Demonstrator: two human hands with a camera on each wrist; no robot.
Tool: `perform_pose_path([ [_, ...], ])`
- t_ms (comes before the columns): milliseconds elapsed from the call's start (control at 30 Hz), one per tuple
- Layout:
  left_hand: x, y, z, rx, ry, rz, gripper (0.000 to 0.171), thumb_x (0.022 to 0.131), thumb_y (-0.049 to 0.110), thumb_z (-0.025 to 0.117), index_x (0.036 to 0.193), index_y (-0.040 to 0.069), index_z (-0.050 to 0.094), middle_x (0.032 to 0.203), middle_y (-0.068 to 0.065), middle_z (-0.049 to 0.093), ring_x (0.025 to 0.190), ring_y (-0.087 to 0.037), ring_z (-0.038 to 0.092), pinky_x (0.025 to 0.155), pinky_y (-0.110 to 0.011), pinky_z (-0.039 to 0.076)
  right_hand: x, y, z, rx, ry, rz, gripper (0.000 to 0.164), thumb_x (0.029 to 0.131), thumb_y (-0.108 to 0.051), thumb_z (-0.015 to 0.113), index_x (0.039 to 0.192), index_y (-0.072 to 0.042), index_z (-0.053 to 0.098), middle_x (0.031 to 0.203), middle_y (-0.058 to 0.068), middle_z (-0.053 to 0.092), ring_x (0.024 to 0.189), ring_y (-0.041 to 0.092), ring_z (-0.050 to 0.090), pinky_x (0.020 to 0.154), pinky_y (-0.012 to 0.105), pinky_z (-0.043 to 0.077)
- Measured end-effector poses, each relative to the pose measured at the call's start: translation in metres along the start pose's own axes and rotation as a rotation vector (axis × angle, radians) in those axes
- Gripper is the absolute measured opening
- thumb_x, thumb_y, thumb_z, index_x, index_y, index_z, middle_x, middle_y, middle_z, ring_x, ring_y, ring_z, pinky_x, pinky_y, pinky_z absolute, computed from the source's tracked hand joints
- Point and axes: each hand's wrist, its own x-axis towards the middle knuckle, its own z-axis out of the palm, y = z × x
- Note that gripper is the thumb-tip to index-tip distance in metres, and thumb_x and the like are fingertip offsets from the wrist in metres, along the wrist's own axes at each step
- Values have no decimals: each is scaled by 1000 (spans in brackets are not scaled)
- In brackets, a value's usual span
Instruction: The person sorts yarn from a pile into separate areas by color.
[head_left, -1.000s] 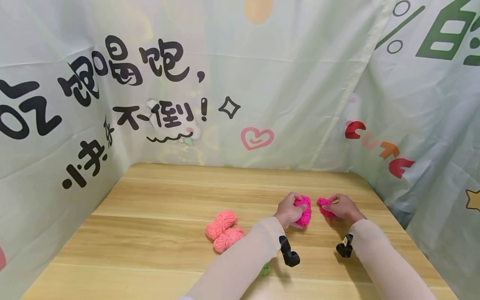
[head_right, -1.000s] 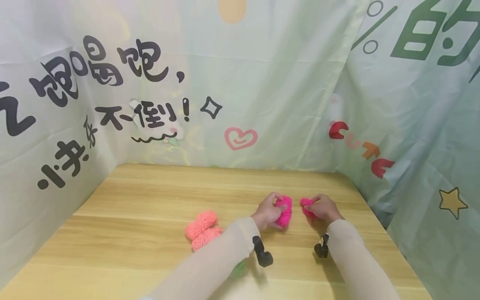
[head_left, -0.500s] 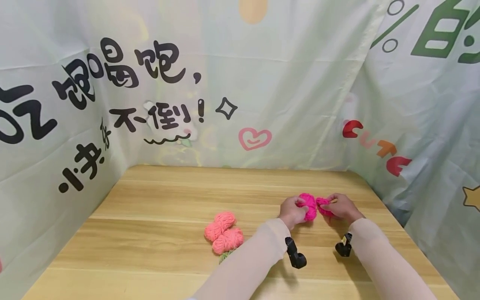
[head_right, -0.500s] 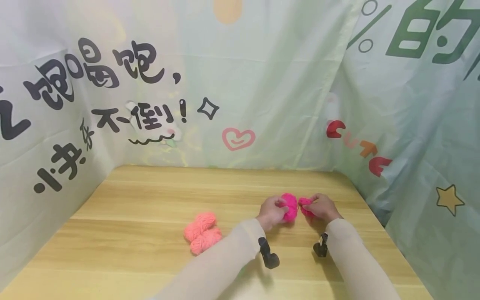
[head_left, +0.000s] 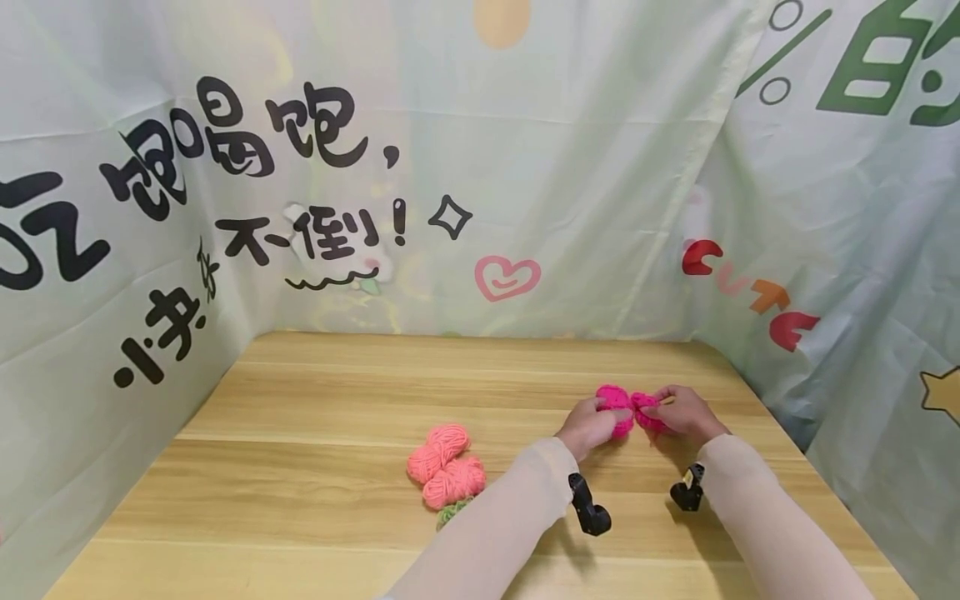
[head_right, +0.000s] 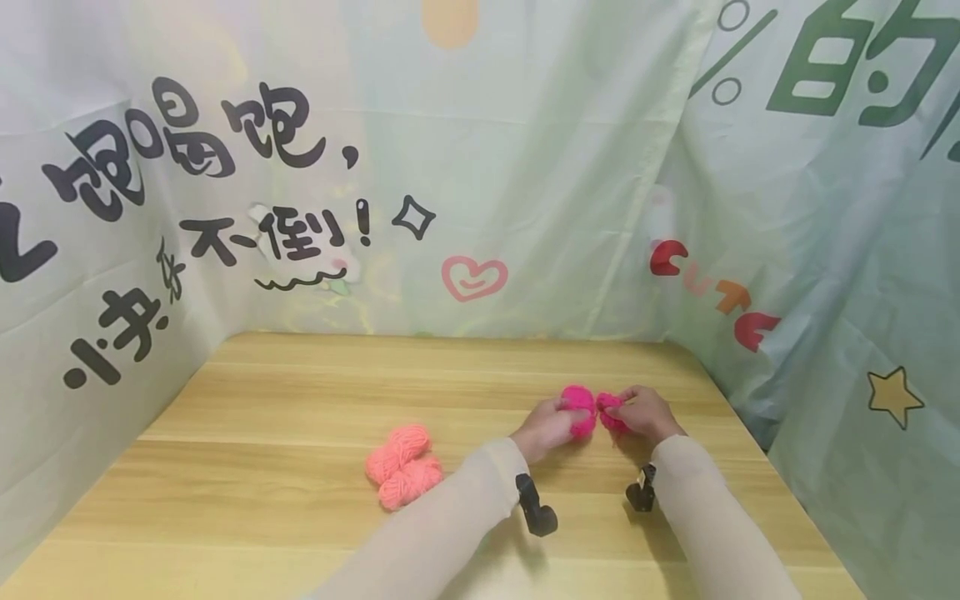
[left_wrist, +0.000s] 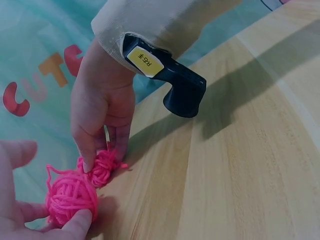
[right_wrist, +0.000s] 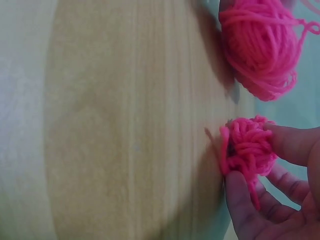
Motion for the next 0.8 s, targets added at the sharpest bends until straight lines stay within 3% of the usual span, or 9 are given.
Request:
perform_pose_path([
  [133, 1, 3, 0, -285, -74, -15, 26, 95, 23, 61, 110, 3, 67, 93, -5, 67, 84, -16, 62, 83, -36, 52, -2, -2, -1, 21, -2, 2, 37, 91, -13, 65, 114, 11, 51, 99, 22, 60, 86, 25, 58, 66, 29, 50],
  [200, 3, 3, 1, -428, -92, -41, 33, 98, 27, 57, 116, 0, 64, 104, -10, 65, 94, -21, 63, 90, -41, 51, -2, -3, -1, 27, -6, -3, 38, 92, -13, 65, 116, 12, 50, 99, 22, 60, 86, 25, 59, 67, 29, 51],
  [300, 5, 2, 1, -549, -121, -59, 47, 100, 37, 50, 126, -2, 58, 124, -17, 58, 117, -30, 55, 101, -49, 41, -3, -4, -2, 24, -3, -15, 38, 92, -13, 65, 116, 12, 50, 99, 22, 60, 84, 24, 60, 66, 29, 51],
  [433, 5, 1, 1, -606, -216, -37, 59, 103, 43, 39, 139, -3, 46, 145, -23, 41, 137, -39, 32, 109, -58, 24, -2, -2, -4, 31, -10, -10, 38, 92, -11, 63, 118, 13, 49, 98, 21, 60, 82, 22, 60, 66, 30, 52],
  [567, 4, 0, 1, -637, -282, -34, 61, 104, 44, 35, 142, -3, 41, 146, -25, 37, 139, -42, 26, 111, -58, 19, 0, 0, -4, 55, -22, -6, 37, 94, -10, 61, 119, 13, 48, 98, 20, 60, 80, 19, 60, 67, 30, 53],
  [800, 1, 0, 1, -678, -223, -90, 73, 100, 47, 44, 143, -11, 32, 147, -31, 29, 138, -47, 22, 109, -60, 23, -2, -4, -5, 83, -31, -13, 35, 97, -12, 56, 119, 14, 48, 93, 15, 58, 75, 16, 57, 64, 29, 52],
])
